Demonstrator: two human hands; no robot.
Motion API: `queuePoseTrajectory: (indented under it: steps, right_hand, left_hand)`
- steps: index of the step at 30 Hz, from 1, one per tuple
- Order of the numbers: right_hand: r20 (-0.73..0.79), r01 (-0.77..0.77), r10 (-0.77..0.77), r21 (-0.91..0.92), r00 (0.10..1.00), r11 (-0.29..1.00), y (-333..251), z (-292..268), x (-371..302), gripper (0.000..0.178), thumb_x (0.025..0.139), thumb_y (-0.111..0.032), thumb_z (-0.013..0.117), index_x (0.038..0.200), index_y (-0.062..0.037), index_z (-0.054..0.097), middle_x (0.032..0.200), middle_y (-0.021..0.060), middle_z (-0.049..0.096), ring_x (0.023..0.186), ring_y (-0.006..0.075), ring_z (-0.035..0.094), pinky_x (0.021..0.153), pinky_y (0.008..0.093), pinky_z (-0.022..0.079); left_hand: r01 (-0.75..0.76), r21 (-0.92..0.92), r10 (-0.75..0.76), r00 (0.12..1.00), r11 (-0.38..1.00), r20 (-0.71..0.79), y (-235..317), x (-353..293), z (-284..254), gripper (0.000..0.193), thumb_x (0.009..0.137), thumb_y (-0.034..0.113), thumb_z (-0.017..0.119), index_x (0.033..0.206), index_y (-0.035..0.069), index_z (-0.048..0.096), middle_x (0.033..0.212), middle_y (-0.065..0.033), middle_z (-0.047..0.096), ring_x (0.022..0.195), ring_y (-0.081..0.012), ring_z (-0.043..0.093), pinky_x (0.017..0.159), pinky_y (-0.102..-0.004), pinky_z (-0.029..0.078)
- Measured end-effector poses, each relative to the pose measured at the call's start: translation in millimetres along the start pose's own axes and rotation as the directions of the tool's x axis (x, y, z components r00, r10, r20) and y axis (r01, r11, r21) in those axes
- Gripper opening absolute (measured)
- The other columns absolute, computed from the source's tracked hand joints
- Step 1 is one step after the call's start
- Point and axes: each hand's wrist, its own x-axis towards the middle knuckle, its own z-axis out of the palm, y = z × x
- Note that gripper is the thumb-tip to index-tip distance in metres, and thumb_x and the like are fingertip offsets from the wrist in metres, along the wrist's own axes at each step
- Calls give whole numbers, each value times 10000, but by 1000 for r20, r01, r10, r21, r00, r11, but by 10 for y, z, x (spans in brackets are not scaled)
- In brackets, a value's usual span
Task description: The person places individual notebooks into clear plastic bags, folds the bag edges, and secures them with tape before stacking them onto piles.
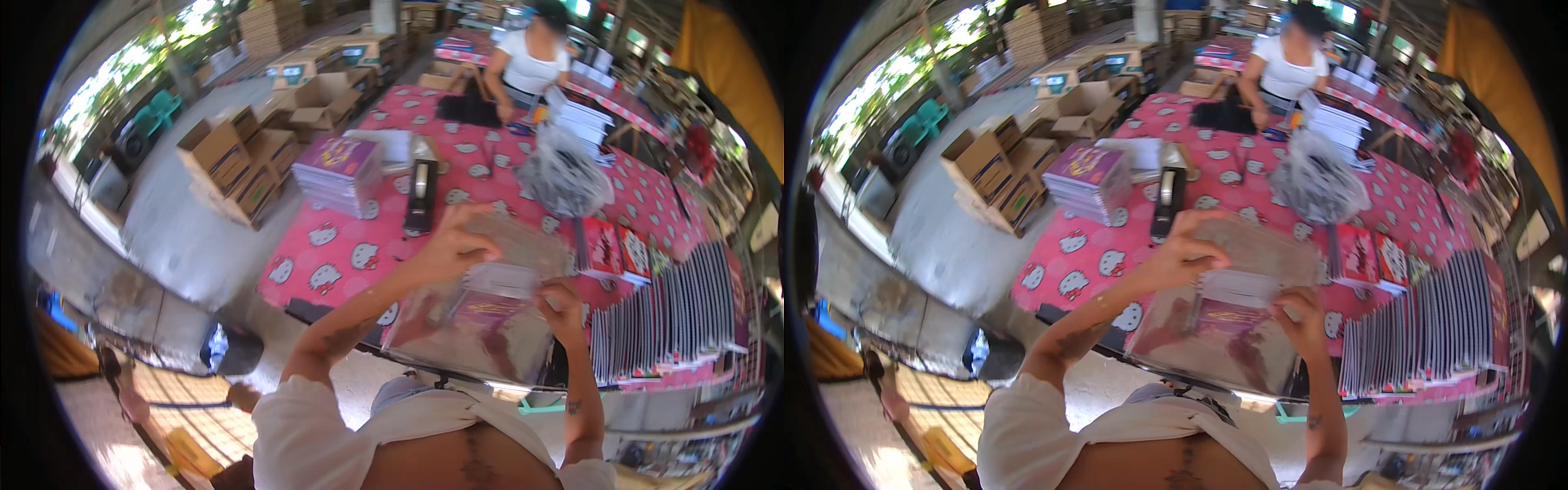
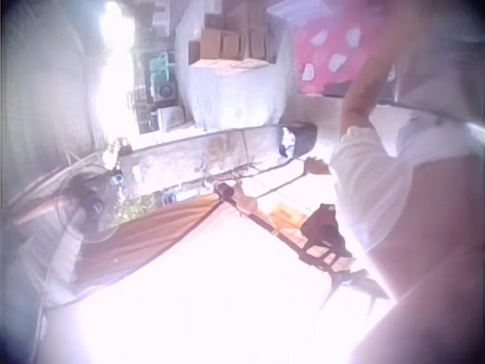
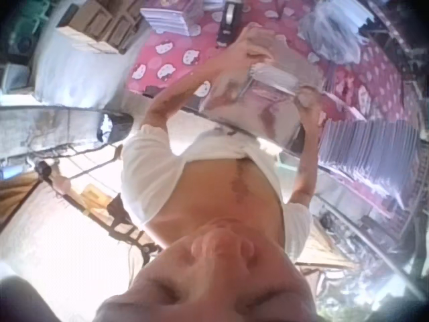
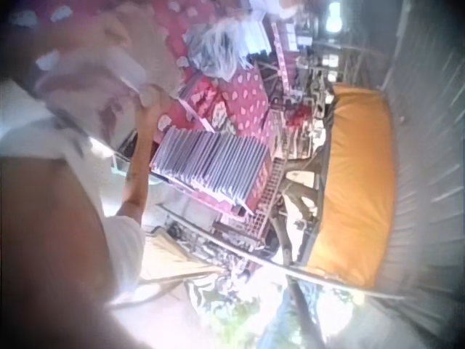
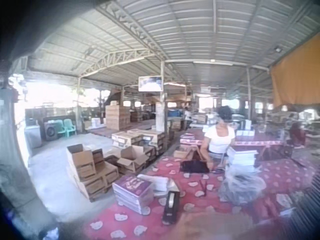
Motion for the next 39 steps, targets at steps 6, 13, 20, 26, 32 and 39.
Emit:
queuePoseTrajectory:
  steps: [6, 13, 20, 26, 32, 39]
  right_hand:
    - [-3, -108, 110, 159, 994, 981, -440, -42, 193, 534, 664, -286, 857, 1132, -116, 663, 1274, 118, 586, 1191, 283, 532, 1040, 441, 371]
    - [424, 159, -83, -147, 902, 976, -458, 48, 389, 683, 659, -393, 832, 1298, -261, 629, 1522, 160, 375, 1434, 310, 303, 1148, 604, 203]
    - [373, 174, -123, -107, 920, 979, -548, 110, 379, 681, 719, -440, 794, 1344, -257, 596, 1580, 184, 234, 1451, 354, 259, 1134, 621, 209]
    - [65, -230, 221, 288, 973, 929, -99, 94, 627, 630, 802, -495, 747, 1295, -129, 607, 1445, 201, 409, 1332, 298, 416, 1077, 470, 349]
    - [398, -432, 294, 321, 869, 842, -251, 177, 1256, 673, 823, -390, 769, 1361, -74, 516, 1326, 174, 522, 1202, 253, 520, 1009, 374, 416]
    - [187, -248, 171, 569, 967, 784, -124, 224, 1003, 436, 846, -258, 766, 1205, -48, 636, 1185, 113, 651, 1174, 202, 578, 1011, 347, 421]
  left_hand:
    - [177, -38, -173, 980, 983, 101, 168, 13, -99, 166, 755, 123, 785, 904, 194, 778, 1458, -94, 418, 1329, -300, 344, 1100, -454, 266]
    - [-22, 48, 10, 972, 999, 237, 26, 215, 452, 141, 738, 104, 784, 832, 210, 782, 1534, -118, 335, 1395, -365, 270, 1122, -501, 279]
    - [244, 180, -280, 935, 953, 216, -113, 120, 611, 670, 695, 347, 845, 1308, 235, 598, 1587, -237, 131, 1451, -438, 126, 1152, -573, 175]
    - [85, 50, -98, 894, 995, 438, 661, 319, 63, 630, 735, 380, 815, 1296, 198, 593, 1563, -259, 173, 1453, -429, 145, 1157, -550, 169]
    - [354, -345, -386, 922, 869, -28, 676, 445, -134, 163, 894, 174, 700, 981, 37, 719, 1254, -114, 621, 1144, -232, 587, 965, -399, 466]
    - [688, -367, -483, 711, 626, 510, -339, 20, 382, 447, 891, 66, 694, 1319, 38, 567, 1199, -58, 633, 1067, -136, 609, 909, -300, 493]
